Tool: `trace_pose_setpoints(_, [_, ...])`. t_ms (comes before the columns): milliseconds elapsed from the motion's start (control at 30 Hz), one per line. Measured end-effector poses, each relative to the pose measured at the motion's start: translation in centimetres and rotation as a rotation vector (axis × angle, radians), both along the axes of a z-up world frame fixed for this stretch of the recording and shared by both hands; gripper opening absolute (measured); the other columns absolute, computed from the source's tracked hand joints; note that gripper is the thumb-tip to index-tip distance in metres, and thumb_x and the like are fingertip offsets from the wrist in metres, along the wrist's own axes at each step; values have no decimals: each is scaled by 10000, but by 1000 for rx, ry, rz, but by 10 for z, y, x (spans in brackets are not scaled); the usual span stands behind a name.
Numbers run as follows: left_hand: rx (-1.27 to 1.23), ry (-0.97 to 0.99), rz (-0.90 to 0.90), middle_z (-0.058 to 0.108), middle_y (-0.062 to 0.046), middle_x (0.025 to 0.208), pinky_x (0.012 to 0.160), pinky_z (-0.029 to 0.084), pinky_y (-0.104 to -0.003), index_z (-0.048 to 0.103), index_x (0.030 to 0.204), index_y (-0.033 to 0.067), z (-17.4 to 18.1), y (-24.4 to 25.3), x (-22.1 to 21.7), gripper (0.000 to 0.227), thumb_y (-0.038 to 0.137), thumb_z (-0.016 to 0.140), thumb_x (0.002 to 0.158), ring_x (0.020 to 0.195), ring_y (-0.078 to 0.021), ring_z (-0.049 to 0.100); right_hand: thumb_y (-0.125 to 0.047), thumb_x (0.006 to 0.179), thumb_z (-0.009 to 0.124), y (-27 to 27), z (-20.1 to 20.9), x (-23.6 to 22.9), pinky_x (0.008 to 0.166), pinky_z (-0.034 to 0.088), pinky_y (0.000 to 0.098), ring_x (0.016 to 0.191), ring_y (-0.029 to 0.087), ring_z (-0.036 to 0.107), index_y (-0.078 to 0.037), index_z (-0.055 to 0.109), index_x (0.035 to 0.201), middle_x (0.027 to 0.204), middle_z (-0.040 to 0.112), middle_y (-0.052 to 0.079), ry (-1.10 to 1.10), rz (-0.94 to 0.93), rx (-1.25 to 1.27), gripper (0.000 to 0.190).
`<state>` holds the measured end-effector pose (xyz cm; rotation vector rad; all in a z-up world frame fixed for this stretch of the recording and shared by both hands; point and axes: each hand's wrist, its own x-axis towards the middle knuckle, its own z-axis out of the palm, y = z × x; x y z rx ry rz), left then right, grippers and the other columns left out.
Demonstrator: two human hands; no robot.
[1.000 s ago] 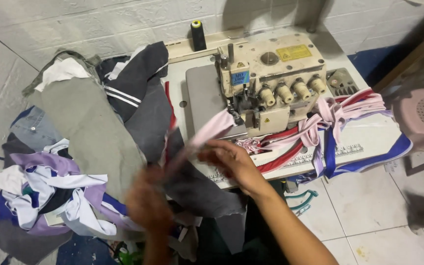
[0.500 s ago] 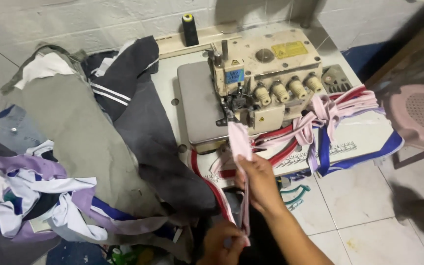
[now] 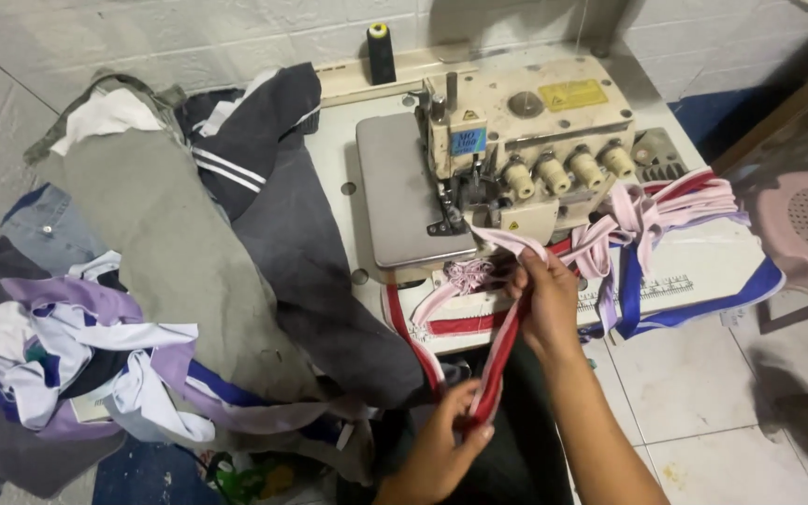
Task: Using an overlock sewing machine to process or join long strips of fabric.
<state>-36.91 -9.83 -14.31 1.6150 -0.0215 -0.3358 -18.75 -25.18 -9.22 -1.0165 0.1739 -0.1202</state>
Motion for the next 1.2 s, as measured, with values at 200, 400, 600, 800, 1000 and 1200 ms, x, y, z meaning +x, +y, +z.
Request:
trace_pose_setpoints(200, [-270,-332,60,639,-189,1371,1096,475,-400,299,1531,38,17,4,63,620,341,533,1043,1234,-256,663,-134,1016,575,1,28,-48,492,479,279,424,117,451,37,662,1263,500,476,-1,-32,285,-38,313])
trace_pose_setpoints(400, [-290,-456,-17,684,-246,1238,1031,511,-492,617,1307,-63,85,11,112,387,-44,656,922,1192,-313,647,-117,992,590,-17,25,-68,339,425,339,216,167,318,85,628,734,329,380,92,-72,490,-115,329])
trace_pose_setpoints(600, [1244,-1176,252,751,-61,767,670,592,-392,789,990,118,137,49,149,231,-65,754,854,650,-200,719,36,842,710,-35,39,-72,322,394,269,295,118,451,111,684,1006,495,558,124,-153,409,-359,182])
trace_pose_setpoints(800, [400,-975,639,760,-58,1143,819,536,-247,748,1183,82,232,149,169,297,-81,604,980,964,-143,687,-61,894,737,-79,-11,-98,468,372,235,463,93,441,-12,733,1113,573,481,-28,56,501,-377,224])
trace_pose_setpoints(1000, [685,-1332,658,739,-149,1015,683,456,-305,805,1110,-53,289,190,166,208,-144,657,997,868,-217,647,-95,963,679,-103,-91,-153,363,255,245,365,87,297,34,698,1056,470,349,-27,212,596,92,160])
trace_pose_setpoints(1200, [894,-1181,458,719,-70,871,701,480,-321,785,1009,9,285,198,190,111,-20,679,1016,759,-156,624,-152,1036,610,-142,-147,-202,321,239,275,302,111,315,27,561,824,434,329,5,644,699,254,281])
